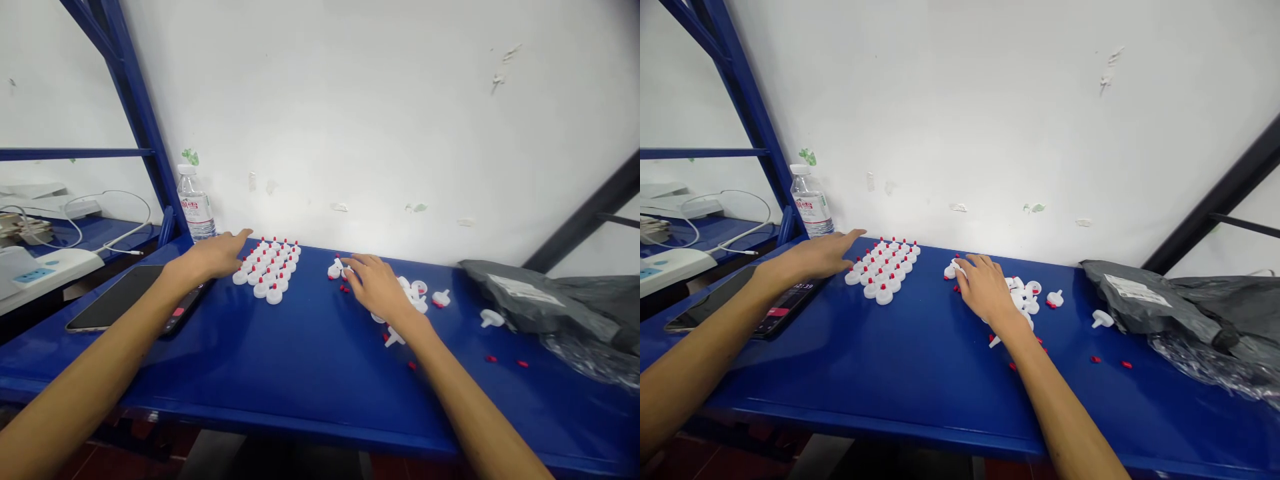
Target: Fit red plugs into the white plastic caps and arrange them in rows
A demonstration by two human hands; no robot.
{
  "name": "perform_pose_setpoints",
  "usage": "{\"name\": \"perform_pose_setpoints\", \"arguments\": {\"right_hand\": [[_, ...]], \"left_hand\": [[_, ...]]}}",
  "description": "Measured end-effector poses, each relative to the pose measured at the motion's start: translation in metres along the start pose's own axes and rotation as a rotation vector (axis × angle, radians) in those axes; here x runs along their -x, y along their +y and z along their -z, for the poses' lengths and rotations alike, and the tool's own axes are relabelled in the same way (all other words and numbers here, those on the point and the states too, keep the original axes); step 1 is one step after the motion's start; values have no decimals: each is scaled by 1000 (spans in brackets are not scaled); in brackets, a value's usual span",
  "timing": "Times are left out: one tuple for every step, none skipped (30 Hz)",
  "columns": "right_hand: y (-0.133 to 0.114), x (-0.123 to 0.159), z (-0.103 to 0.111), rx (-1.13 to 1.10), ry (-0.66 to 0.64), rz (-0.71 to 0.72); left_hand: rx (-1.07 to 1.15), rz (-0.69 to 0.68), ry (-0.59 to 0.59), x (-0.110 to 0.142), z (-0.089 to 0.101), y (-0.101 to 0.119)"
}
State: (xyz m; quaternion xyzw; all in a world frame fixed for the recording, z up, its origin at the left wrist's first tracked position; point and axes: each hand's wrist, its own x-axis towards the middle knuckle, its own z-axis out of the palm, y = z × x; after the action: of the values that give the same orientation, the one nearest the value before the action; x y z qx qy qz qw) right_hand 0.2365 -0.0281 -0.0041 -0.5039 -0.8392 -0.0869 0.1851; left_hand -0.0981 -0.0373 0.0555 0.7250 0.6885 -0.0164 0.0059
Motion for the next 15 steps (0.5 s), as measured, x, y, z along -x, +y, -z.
{"name": "perform_pose_setpoints", "arguments": {"right_hand": [[4,-1,-3,6,-20,-6],[7,-2,-5,10,-43,-7],[10,-2,-8,13,-67,-4],[11,-3,-10,13,-87,3],[13,-3,-12,13,-99,9],[14,-3,-13,12,-100,11],[15,-4,-14,9,-90,7],[16,-4,-14,2,-73,-2],[17,-5,-14,-11,-53,-14],[18,-5,-14,-29,-32,-27],[19,-6,-14,-52,-15,-39],[20,-6,-14,-78,-5,-48],[20,-7,-13,-105,2,-54],[20,-7,-12,-132,13,-60],[20,-7,-10,-162,32,-65]], "left_hand": [[-28,28,91,1,2,3],[-33,55,193,2,3,7],[-10,60,302,3,4,12],[33,41,399,3,4,18],[84,9,491,4,3,24],[132,-36,570,4,1,31],[172,-92,635,4,-1,39],[206,-156,682,5,-5,46],[241,-225,713,6,-11,53],[279,-298,723,7,-17,60],[318,-370,715,9,-25,68],[353,-442,690,10,-33,76],[376,-511,655,13,-41,83],[390,-574,612,15,-50,91],[396,-630,561,17,-58,99]]}}
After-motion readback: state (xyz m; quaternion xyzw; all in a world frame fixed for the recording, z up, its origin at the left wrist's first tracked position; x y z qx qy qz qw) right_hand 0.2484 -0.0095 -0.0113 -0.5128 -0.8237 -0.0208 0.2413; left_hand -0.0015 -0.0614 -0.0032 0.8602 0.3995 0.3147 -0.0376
